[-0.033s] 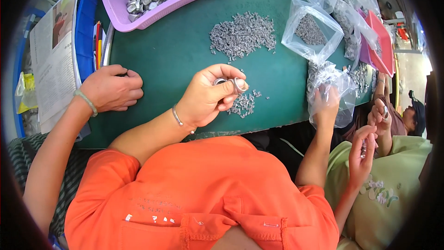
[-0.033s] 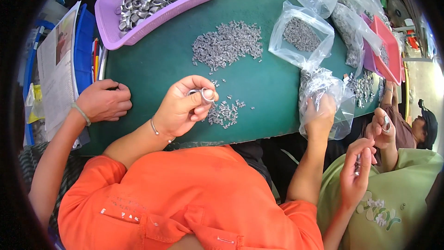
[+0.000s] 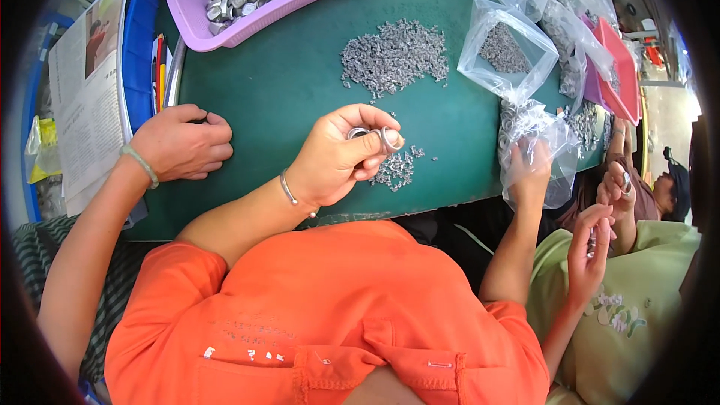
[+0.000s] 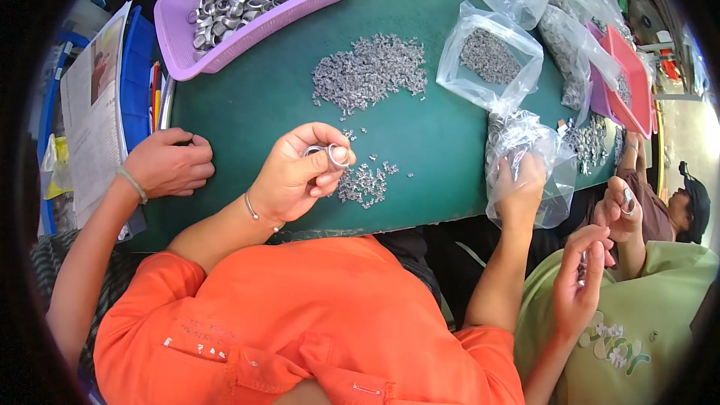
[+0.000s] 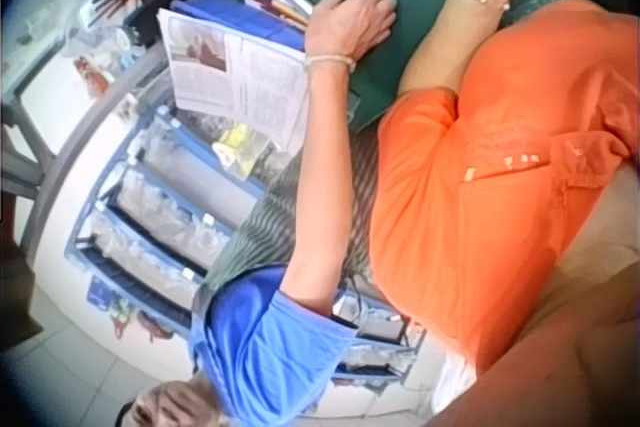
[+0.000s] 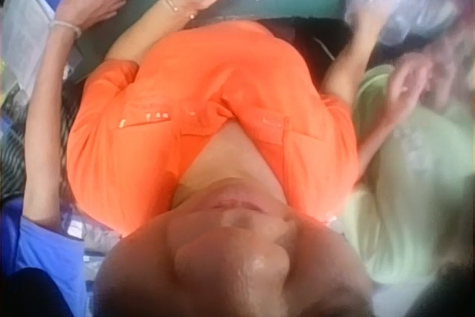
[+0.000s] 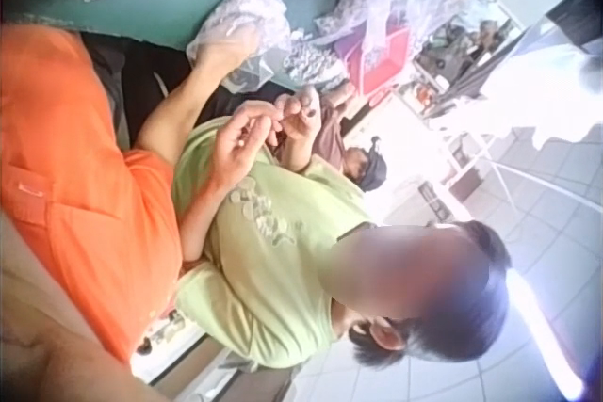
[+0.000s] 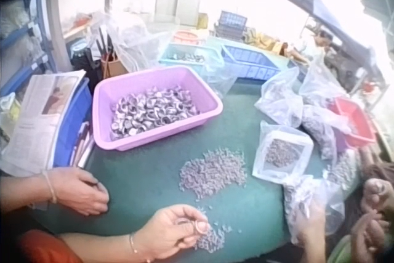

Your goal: The person sorts small metal pieces on a work table by hand, then fits small parts into metal rings.

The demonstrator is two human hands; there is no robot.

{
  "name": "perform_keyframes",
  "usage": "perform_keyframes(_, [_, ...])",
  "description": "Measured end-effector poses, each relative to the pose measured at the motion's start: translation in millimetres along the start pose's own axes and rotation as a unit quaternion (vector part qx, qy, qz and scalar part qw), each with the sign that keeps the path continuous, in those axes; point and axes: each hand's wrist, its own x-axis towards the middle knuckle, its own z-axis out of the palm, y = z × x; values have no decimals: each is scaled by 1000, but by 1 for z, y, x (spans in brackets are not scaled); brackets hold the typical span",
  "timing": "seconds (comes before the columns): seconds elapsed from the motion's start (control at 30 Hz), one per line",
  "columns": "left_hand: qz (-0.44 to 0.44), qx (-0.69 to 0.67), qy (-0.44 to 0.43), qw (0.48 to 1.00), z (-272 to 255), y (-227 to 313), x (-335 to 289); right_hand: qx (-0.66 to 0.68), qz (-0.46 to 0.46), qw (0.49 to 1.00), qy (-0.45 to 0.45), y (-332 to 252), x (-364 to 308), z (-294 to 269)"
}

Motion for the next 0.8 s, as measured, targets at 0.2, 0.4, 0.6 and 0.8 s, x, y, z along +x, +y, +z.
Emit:
perform_keyframes(0.2, [4, 36, 10, 999, 4, 1, -3, 18, 9, 1000, 14, 6, 3, 4])
perform_keyframes(0.4, [142, 301, 50, 942, 8, -5, -4, 49, 30, 998, 23, 9, 3, 9])
perform_keyframes(0.6, [306, 441, 19, 844, 4, -5, -4, 12, 38, 999, 9, -3, 8, 4])
perform_keyframes(0.8, [335, 459, -12, 823, 5, -5, -2, 138, 140, 978, 77, -10, -3, -25])
